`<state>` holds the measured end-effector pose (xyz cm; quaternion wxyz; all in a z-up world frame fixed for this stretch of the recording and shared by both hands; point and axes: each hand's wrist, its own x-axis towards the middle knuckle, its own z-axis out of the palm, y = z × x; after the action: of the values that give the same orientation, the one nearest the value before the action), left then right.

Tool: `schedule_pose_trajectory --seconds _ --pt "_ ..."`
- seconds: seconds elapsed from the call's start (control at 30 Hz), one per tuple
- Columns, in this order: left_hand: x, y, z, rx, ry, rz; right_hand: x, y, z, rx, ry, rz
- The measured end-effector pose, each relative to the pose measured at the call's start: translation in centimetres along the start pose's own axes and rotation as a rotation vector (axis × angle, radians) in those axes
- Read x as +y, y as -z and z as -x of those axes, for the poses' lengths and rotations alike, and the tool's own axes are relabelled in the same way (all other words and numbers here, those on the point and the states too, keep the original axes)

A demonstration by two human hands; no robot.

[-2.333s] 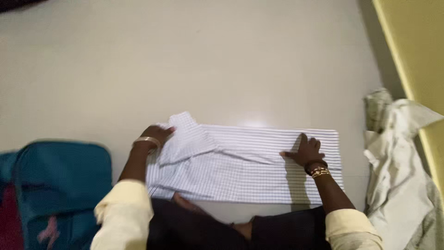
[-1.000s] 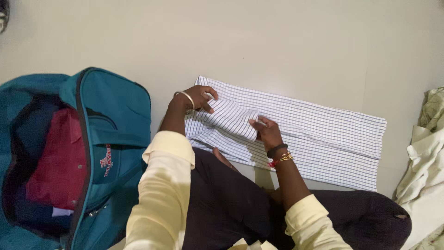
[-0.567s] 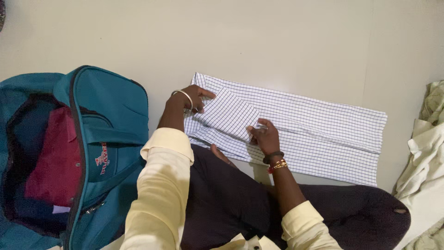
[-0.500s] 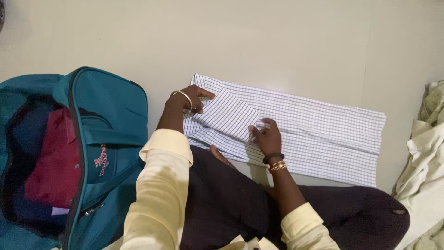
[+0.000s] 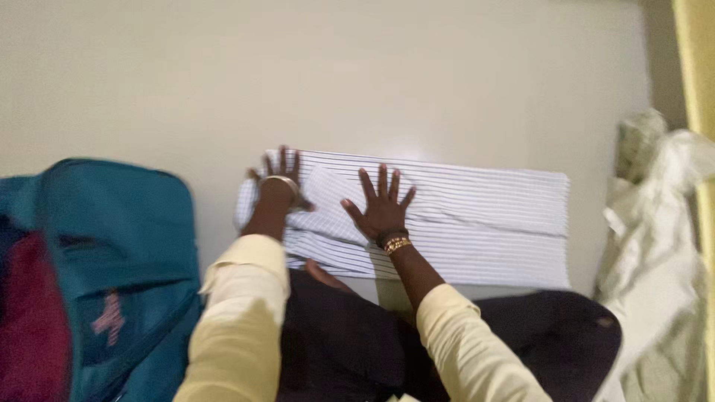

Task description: The person folds a shirt on the floor and then places it into a bag.

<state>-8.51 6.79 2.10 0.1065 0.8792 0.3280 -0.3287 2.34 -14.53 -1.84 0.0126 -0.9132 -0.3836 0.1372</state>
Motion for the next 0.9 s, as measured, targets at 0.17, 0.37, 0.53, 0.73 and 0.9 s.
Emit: schedule_pose_trajectory --seconds 0.17,0.37,0.53,0.73,0.9 --pt "-0.8 -0.9 -1.5 -0.013 0.021 -0.014 9.8 1.9 -0.6 -0.081 -0.080 -0.016" --pt "-0.8 -2.4 -3.0 0.019 0.069 -0.059 26.3 3.2 0.9 -0.069 -0.347 0.020" --pt "-1.1 -2.4 -4.4 0.010 0.079 -0.088 34.3 4.5 2.7 -0.022 -0.595 -0.070" --pt "-3.3 -3.1 -5.9 -0.005 0.151 -0.049 31.3 6.6 2.5 0.002 -0.773 -0.188" --pt "-7.7 -3.3 -6.0 0.056 0.211 0.012 30.4 9.6 3.6 0.028 -0.858 -0.312"
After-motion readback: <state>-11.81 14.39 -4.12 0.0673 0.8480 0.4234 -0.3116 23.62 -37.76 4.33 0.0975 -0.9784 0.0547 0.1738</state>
